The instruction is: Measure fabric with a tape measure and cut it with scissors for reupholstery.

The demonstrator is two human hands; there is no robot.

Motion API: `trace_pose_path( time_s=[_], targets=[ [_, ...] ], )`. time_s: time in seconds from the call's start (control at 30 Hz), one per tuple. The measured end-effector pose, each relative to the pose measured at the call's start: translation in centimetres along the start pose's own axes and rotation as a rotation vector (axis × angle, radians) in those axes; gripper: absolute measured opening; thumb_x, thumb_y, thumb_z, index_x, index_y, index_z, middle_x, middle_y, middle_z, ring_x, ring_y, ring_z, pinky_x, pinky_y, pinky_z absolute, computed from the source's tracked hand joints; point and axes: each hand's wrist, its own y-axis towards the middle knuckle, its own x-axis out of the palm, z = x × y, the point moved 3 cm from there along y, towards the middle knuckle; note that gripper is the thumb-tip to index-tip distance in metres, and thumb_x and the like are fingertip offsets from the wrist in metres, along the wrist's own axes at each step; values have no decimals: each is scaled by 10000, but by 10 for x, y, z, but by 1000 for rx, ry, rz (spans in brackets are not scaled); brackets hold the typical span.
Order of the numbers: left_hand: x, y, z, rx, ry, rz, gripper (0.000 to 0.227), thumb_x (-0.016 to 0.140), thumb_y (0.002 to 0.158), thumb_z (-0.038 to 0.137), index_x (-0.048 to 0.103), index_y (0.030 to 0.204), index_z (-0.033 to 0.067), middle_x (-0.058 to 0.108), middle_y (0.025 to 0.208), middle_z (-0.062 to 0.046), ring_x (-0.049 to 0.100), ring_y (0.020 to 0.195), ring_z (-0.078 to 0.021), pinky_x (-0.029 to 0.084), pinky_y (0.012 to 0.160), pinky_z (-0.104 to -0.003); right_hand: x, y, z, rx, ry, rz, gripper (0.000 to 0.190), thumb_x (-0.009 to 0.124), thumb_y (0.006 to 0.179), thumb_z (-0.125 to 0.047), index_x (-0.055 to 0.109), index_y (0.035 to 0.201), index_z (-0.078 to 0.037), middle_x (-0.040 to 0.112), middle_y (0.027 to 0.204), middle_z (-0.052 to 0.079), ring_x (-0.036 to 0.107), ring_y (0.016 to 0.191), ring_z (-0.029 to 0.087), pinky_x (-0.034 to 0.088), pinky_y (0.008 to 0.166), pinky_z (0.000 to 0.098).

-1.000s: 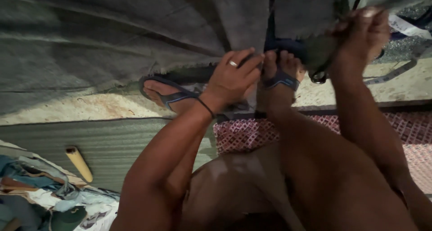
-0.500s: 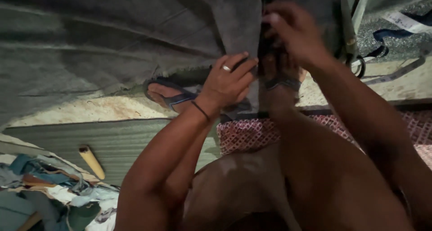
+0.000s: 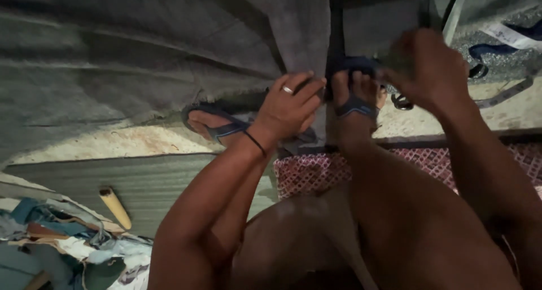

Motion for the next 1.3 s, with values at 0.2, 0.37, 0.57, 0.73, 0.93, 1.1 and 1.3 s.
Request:
trace_pose_path(
  time_s=[0.2,0.37,0.57,0.73,0.93,1.1,1.3],
  targets=[
    [-18,3,5,20,-33,46,304,767,833,158,654,1102,71,592,1397,-69,533,1323,-301,462,1058,-487,49,24,-24,-115,677,-162,340,630,1131,-283,617,1385,-58,691,1237,103,692,1112,222,556,903,394],
    [-41,2,10,36,-51,64,290,740,826,166,680,1086,51,637,1349,-78,593,1235,-279,494,1002,-452,106,92,-52,-103,1290,-69,227,638,1188,-215,607,1335,-45,631,1177,19,629,1049,165,507,897,348],
    [-44,-2,6,62,-94,107,239,726,817,176,683,1013,46,666,1322,-89,622,1193,-276,521,983,-449,91,119,-79,40,1554,165,167,683,1107,-126,670,1232,-16,674,1183,8,626,1090,130,476,959,323],
    [-42,-7,-3,45,-114,108,187,722,865,167,680,1009,55,667,1337,-90,619,1209,-267,517,987,-452,78,114,-83,74,1734,130,142,671,1121,-99,683,1224,-2,694,1199,33,651,1117,170,528,1015,379],
    [-41,-32,-37,-30,-112,138,169,687,821,150,672,968,69,689,1202,-88,636,1185,-274,516,992,-481,73,115,-50,-39,1577,165,168,682,1152,-100,658,1299,-23,678,1249,27,645,1072,159,517,932,353],
    [-67,-37,-73,-144,-162,211,164,693,775,104,638,926,74,658,962,-101,666,1040,-326,517,935,-511,66,116,-51,198,1537,169,175,668,1143,-127,668,1288,-31,725,1136,86,706,897,217,579,791,402],
    [-76,-23,-90,-214,-76,152,172,690,824,103,604,972,96,629,969,-80,649,978,-329,495,924,-501,75,112,-40,-74,1052,196,269,602,1260,-179,685,1097,18,718,941,118,746,832,217,588,740,370]
  ],
)
